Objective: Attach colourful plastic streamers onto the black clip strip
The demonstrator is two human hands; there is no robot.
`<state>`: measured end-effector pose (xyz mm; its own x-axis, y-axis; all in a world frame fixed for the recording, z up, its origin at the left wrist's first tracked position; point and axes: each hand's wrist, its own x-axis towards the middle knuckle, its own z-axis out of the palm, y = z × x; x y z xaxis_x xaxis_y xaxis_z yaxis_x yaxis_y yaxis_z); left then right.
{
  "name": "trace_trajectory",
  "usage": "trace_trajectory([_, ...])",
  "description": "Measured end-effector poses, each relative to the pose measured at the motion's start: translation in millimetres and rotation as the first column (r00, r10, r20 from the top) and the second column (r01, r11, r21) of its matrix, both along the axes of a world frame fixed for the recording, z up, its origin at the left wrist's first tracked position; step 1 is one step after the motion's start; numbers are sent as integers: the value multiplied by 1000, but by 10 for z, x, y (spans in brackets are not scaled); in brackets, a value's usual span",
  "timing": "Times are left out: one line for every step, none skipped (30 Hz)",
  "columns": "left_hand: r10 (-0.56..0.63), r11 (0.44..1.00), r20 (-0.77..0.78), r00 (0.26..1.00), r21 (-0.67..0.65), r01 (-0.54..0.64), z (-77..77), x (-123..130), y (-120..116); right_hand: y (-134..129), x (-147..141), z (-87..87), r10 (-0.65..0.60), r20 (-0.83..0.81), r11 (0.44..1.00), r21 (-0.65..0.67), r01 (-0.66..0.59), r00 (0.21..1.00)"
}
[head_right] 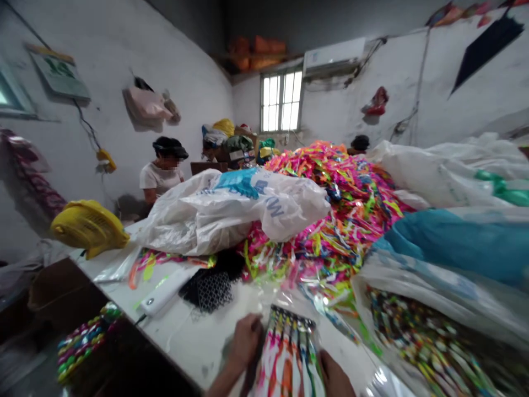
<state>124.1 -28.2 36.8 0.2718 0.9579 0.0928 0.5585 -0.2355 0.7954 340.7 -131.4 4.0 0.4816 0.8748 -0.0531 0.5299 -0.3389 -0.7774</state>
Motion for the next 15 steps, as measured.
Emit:
trace_trajectory([-38,999,-7,999,-2,38,16,-43,-3,-25,-79,94,-24,5,1000,6,24,1000])
trace_trajectory([-66,998,-6,998,-18,66,21,-75,-1,-37,-161,186,19,-16,1000,23,-18,1000])
trace_trajectory([-95,995,-1,996,-34,95,15,-92,4,-39,-241,268,36,-48,999,39,-34,998])
trace_trajectory([-125,991,11,992,-49,126,2,-95,8,-35,-313,335,31,-77,997,68,-26,997])
trace_trajectory([-153,986,32,988,-66,155,-11,-86,10,-31,-374,384,18,-107,994,108,-6,994])
trace_trajectory([-180,980,60,982,-80,184,-20,-69,9,-33,-422,415,-6,-141,990,141,26,990])
trace_trajectory([-211,972,94,973,-90,219,-20,-50,4,-42,-457,429,-23,-176,982,180,55,984])
trace_trajectory([-245,961,130,961,-96,258,-10,-33,-2,-58,-479,428,-32,-213,974,215,78,976])
trace_trajectory([-285,948,166,944,-97,304,11,-21,-7,-79,-491,416,-32,-252,965,244,95,967])
trace_trajectory([-331,930,197,923,-95,354,39,-18,-9,-101,-492,397,-26,-289,958,268,107,957])
trace_trajectory([-377,910,222,899,-92,404,72,-24,-6,-119,-486,374,-18,-321,951,286,115,947])
trace_trajectory([-424,886,236,875,-91,454,105,-39,3,-131,-475,353,-12,-347,947,297,122,938])
trace_trajectory([-469,861,235,851,-93,500,134,-61,17,-135,-460,336,-11,-364,946,299,128,931])
trace_trajectory([-507,839,221,833,-97,536,156,-88,36,-130,-443,327,-16,-372,947,291,133,928])
trace_trajectory([-536,820,200,820,-105,562,169,-119,56,-119,-427,327,-27,-366,951,276,137,930])
